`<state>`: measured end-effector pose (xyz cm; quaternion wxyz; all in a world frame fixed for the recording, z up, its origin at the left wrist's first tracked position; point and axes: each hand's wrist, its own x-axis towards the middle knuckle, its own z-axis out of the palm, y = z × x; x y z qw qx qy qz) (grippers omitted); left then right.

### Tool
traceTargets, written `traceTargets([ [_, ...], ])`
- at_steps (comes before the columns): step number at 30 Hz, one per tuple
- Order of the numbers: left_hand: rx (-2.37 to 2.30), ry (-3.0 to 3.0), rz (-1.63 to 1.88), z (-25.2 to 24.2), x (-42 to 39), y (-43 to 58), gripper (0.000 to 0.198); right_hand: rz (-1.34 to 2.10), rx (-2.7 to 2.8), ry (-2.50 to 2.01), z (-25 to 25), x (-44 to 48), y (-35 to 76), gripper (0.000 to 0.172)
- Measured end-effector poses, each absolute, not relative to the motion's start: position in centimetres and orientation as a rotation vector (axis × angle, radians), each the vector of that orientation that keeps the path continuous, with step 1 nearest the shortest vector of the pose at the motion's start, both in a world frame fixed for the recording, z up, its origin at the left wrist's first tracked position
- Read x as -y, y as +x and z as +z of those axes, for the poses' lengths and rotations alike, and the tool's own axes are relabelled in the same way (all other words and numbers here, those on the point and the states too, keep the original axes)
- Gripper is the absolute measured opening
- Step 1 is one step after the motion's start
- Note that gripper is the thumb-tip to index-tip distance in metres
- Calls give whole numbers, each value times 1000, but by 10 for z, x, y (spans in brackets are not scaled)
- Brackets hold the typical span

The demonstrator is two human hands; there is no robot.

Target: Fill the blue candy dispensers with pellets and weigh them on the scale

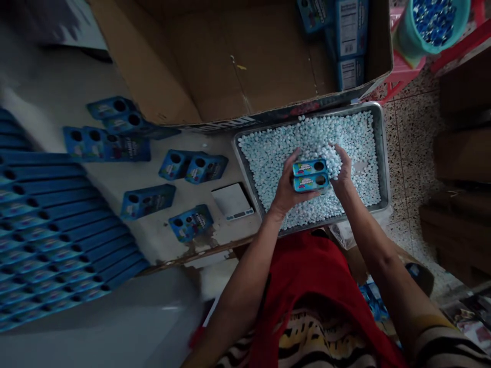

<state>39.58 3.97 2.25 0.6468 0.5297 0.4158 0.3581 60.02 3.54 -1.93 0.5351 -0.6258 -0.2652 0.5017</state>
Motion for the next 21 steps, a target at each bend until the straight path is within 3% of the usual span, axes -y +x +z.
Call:
traceTargets([
  [4,-1164,1494,750,43,-52,365,89,1361,222,-1323,14,-35,594,52],
  [10,-1181,1709,657,45,-60,359,83,1340,396,-1178,81,-33,575,47],
  [14,-1194,1816,713,36,-57,365,78,1256,415,-1103,96,-35,565,40],
  [21,-1208,1876,713,22,-57,363,78,1149,613,-1196,89,-52,555,60],
])
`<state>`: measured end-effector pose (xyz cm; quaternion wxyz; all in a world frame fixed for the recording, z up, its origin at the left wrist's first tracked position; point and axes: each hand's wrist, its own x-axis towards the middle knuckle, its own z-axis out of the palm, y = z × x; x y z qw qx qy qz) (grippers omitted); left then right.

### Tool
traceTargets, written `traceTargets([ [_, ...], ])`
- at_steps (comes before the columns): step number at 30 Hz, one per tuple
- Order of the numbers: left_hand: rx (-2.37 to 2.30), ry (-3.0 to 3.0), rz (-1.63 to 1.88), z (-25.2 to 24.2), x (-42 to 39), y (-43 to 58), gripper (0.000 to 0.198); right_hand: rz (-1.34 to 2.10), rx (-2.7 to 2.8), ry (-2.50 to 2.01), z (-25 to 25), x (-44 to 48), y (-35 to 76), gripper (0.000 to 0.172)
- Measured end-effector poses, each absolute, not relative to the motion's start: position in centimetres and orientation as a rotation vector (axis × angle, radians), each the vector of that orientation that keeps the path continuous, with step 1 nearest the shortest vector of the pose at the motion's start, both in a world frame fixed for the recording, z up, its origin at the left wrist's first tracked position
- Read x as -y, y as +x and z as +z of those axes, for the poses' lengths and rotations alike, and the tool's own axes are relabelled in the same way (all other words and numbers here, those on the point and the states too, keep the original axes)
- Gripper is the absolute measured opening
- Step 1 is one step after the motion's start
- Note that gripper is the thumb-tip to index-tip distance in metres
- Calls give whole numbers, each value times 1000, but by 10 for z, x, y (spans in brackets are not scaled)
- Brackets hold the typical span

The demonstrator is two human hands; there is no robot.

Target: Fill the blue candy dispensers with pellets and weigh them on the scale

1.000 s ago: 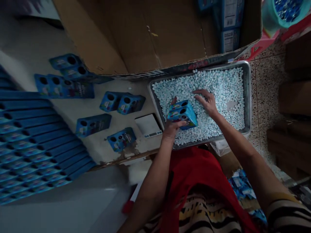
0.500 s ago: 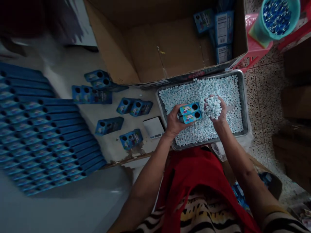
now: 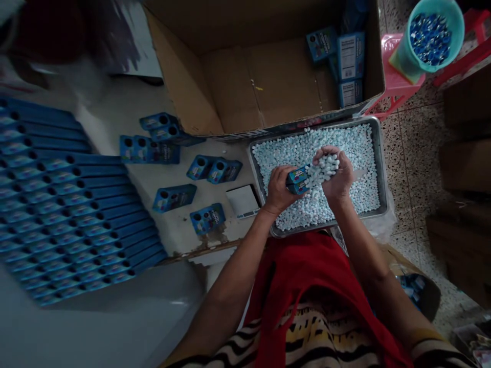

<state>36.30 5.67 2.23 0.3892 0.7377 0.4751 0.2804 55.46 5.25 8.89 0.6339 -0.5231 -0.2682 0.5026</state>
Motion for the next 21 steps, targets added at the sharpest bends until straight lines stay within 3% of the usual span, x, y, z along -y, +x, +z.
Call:
traceTargets([
  [9,-1199,1884,676,16,-58,361,74,1074,796,-1270,95,-49,530,57],
  [15,-1246,1762,727,17,-57,358,82,984,912,-1382,85,-19,553,59],
  [19,-1259,1700,760,24,-60,347,78,708,719,-1863,58,32,599,45],
  [21,-1285,1713,745,27,-63,338,78,646,698,-2132,41,59,605,51],
])
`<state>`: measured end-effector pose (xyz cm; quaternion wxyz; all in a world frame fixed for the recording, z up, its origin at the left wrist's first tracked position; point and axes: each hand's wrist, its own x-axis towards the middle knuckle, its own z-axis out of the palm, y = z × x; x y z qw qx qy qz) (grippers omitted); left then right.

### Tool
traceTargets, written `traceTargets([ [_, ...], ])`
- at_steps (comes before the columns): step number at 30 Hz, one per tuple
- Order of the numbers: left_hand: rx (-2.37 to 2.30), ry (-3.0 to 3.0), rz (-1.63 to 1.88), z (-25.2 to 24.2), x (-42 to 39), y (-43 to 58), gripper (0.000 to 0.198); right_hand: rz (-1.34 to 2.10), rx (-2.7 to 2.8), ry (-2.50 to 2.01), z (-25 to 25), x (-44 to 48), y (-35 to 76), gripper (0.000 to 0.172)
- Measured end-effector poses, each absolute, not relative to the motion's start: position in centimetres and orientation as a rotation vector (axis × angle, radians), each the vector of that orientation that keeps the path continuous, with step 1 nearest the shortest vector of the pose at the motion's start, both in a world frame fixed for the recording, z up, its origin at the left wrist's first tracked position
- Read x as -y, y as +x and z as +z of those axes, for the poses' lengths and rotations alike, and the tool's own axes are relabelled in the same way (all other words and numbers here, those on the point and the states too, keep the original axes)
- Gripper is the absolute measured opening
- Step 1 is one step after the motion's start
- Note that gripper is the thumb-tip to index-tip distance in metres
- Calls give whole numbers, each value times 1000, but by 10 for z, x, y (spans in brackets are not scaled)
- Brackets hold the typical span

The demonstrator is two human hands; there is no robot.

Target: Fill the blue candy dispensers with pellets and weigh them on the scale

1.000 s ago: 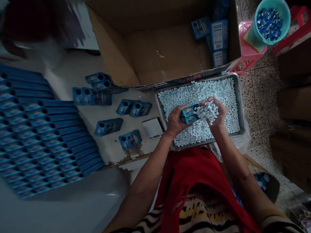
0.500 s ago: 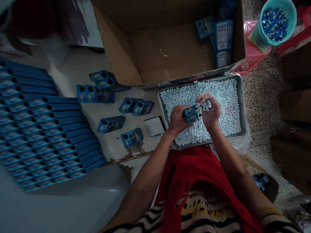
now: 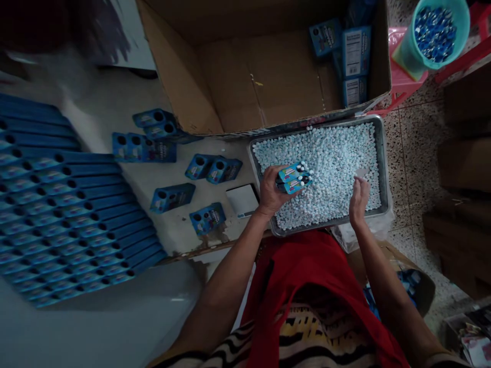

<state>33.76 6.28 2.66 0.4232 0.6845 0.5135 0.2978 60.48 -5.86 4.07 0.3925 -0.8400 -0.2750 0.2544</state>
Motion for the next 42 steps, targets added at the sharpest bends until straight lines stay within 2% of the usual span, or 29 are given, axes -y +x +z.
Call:
traceTargets([
  [4,-1271,1812,729,27,-67,319,79,663,760,-2357,10,68,563,75],
  [8,-1275,1829,650,22,-69,306,71,563,672,-2267,-10,21,518,94],
  [11,-1284,1831,614,20,-70,298,69,655,459,-2039,-17,-12,514,82],
  [15,-1257,1831,533,23,-76,292,73,1112,-26,-1506,-6,-33,523,52],
  [18,-1275,1844,506,29,-82,292,74,1315,-98,-1203,24,-42,522,53],
  [21,-1253,1860,506,35,-87,295,74,1364,68,-1061,60,-50,513,54],
  [26,-1217,1909,570,48,-85,307,76,1203,600,-1161,98,-55,505,60],
  [34,-1093,1878,774,41,-61,335,77,996,980,-1168,137,-42,514,51],
  [39,-1035,1737,906,21,-67,343,85,907,848,-1467,110,-12,557,67],
  [42,-963,1686,899,14,-69,345,85,710,778,-1807,69,-4,597,48],
])
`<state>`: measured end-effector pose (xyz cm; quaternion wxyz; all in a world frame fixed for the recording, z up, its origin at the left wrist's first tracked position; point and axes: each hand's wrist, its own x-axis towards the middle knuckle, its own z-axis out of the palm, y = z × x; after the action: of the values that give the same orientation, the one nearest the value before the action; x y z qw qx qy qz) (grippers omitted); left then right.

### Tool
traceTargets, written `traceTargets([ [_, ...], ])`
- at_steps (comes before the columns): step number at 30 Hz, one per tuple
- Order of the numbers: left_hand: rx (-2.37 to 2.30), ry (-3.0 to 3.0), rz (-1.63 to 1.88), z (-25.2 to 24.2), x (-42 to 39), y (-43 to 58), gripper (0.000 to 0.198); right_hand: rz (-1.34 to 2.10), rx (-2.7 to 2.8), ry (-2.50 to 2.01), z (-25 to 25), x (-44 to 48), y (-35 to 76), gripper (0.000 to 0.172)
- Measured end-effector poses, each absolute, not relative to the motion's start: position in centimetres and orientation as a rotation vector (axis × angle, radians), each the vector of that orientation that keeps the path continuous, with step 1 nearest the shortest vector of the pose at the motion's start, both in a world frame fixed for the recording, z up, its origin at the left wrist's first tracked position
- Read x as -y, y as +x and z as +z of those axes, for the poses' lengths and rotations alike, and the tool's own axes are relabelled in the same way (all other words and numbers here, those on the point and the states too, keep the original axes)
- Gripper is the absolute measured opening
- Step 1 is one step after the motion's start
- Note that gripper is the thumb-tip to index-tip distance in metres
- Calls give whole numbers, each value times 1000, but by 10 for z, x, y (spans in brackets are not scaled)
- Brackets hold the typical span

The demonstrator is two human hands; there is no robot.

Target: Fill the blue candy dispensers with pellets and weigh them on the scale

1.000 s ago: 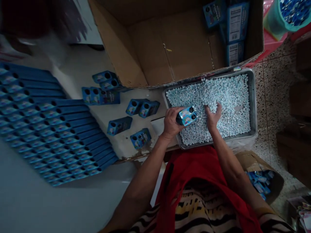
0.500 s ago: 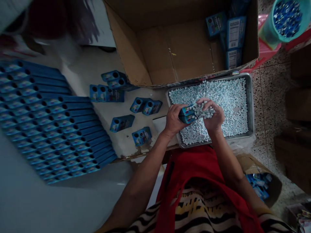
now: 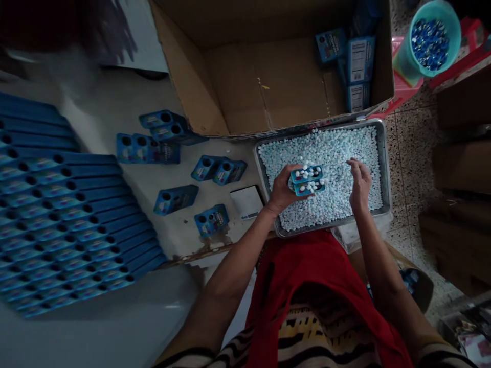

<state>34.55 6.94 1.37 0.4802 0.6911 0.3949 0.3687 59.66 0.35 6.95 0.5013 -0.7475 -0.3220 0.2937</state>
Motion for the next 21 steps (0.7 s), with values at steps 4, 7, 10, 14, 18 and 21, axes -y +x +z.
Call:
traceTargets([
  [4,-959,1662,924,11,-68,339,84,399,1083,-2052,19,-21,631,45],
  [7,-953,1677,848,11,-68,327,80,325,1248,-2168,-8,-46,624,56],
  [10,-981,1640,731,14,-68,317,82,370,1304,-2264,-22,-62,591,71],
  [14,-1030,1671,654,19,-67,315,88,501,1204,-2262,-25,-65,552,64],
  [18,-1061,1714,645,24,-68,317,87,810,730,-2027,-17,-62,551,41],
  [21,-1048,1866,661,32,-72,316,78,1175,239,-1588,3,-56,562,40],
])
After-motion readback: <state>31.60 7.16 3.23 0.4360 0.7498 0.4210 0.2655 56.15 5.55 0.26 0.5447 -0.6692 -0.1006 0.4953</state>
